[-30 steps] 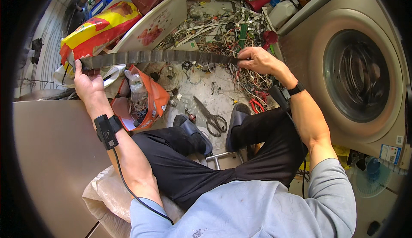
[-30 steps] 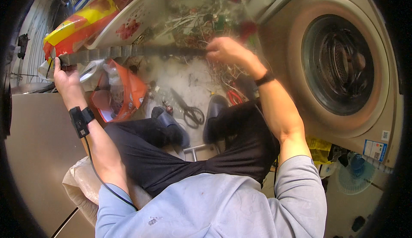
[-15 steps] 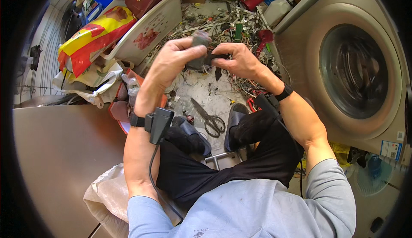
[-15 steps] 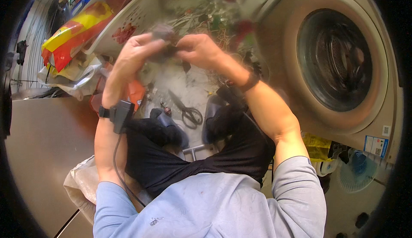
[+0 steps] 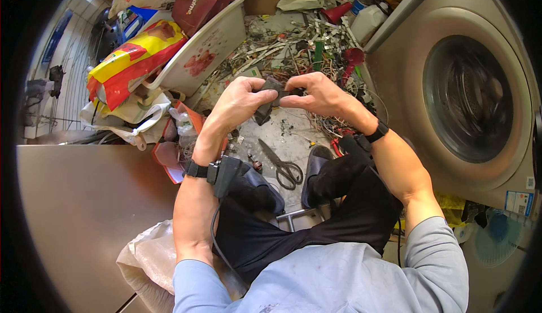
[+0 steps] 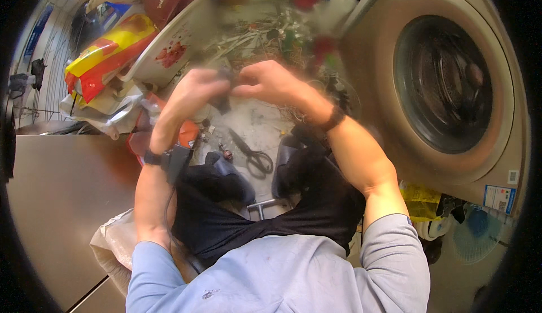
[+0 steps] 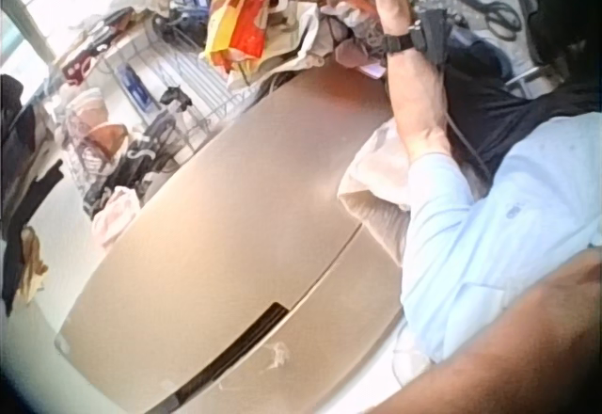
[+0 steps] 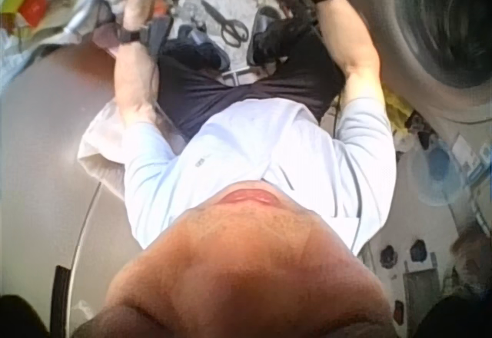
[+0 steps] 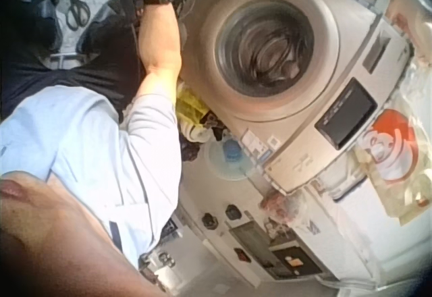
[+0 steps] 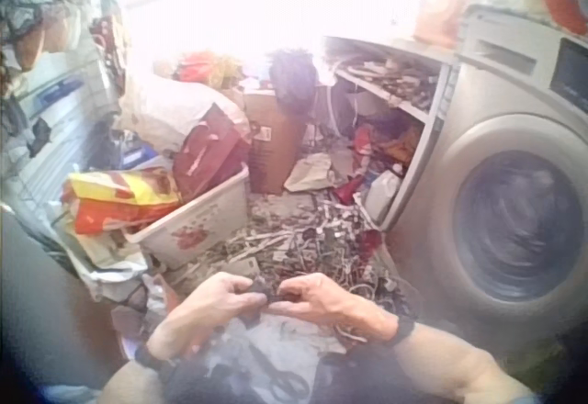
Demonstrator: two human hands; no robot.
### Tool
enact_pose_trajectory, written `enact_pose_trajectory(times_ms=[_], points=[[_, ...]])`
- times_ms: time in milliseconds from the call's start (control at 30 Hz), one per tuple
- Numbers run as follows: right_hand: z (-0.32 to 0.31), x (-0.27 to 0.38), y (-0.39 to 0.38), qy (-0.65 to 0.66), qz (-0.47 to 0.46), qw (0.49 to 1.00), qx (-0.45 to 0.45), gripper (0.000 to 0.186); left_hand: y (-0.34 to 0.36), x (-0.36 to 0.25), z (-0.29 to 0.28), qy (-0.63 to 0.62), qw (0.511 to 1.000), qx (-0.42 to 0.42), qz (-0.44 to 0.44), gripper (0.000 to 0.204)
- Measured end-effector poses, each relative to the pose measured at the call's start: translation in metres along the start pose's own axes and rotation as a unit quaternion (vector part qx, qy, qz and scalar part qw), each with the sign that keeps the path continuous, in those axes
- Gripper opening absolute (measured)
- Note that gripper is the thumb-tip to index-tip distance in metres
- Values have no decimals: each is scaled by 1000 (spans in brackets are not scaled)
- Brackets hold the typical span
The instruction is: Stripping insulation from wires and manipulating small electronic components in a cluttered workspace.
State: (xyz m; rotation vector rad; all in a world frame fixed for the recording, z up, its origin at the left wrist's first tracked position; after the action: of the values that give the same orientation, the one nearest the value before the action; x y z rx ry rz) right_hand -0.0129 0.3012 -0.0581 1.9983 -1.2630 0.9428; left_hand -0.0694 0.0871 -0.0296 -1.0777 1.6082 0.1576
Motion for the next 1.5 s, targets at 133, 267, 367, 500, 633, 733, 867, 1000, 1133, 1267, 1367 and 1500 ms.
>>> enact_pose_trajectory(times_ms=[133, 267, 367, 500, 633, 733, 867, 1000, 1133, 1267, 1367, 1500], points=[[-12, 1, -5, -28, 1, 1000, 13, 34, 1, -1, -4, 36, 998, -35, 25, 33], [-15, 3, -4, -122, -154, 980, -33, 32, 0, 0, -2, -9, 1000, -28, 0, 35], [-13, 8, -5, -176, -194, 963, -62, 33, 2, 2, -6, 28, 998, -58, -6, 33], [-14, 3, -7, -184, -150, 971, -35, 30, 2, 3, -10, 28, 997, -77, -7, 32], [-6, -7, -7, -242, -140, 959, -48, 23, -1, -1, -10, 3, 999, -52, 1, 32], [3, -7, -4, -306, -149, 934, -108, 23, 0, 0, -7, 19, 999, -31, -17, 32], [6, -8, -5, -289, -157, 931, -156, 37, -2, -2, -2, 39, 998, -39, -12, 35], [7, 13, -6, -100, -117, 987, -47, 58, -11, -2, -13, 99, 995, -23, -13, 32], [11, -1, -4, -39, -74, 993, 87, 56, -9, 0, -9, 171, 982, -38, 73, 31], [18, -11, 3, -88, -66, 984, 139, 50, -14, -9, -8, 200, 978, 16, 49, 34], [29, -13, 11, 19, -157, 981, 110, 49, -16, -6, -4, 180, 980, 51, 74, 31], [36, -20, 14, 197, 69, 955, 210, 39, -20, -3, -6, 181, 976, 68, 104, 31]])
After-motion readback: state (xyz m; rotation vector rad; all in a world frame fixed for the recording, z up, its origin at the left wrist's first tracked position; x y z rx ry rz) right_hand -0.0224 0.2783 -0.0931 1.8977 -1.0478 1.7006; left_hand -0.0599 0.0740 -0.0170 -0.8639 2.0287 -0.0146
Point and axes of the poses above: each hand's wrist, its own y-axis towards the middle knuckle, its own z-axis out of the palm, x = y × z, the point moved 2 cm from there along y, towards the middle knuckle, and after that the axes turned 7 degrees about -z, right-handed, at the moved point
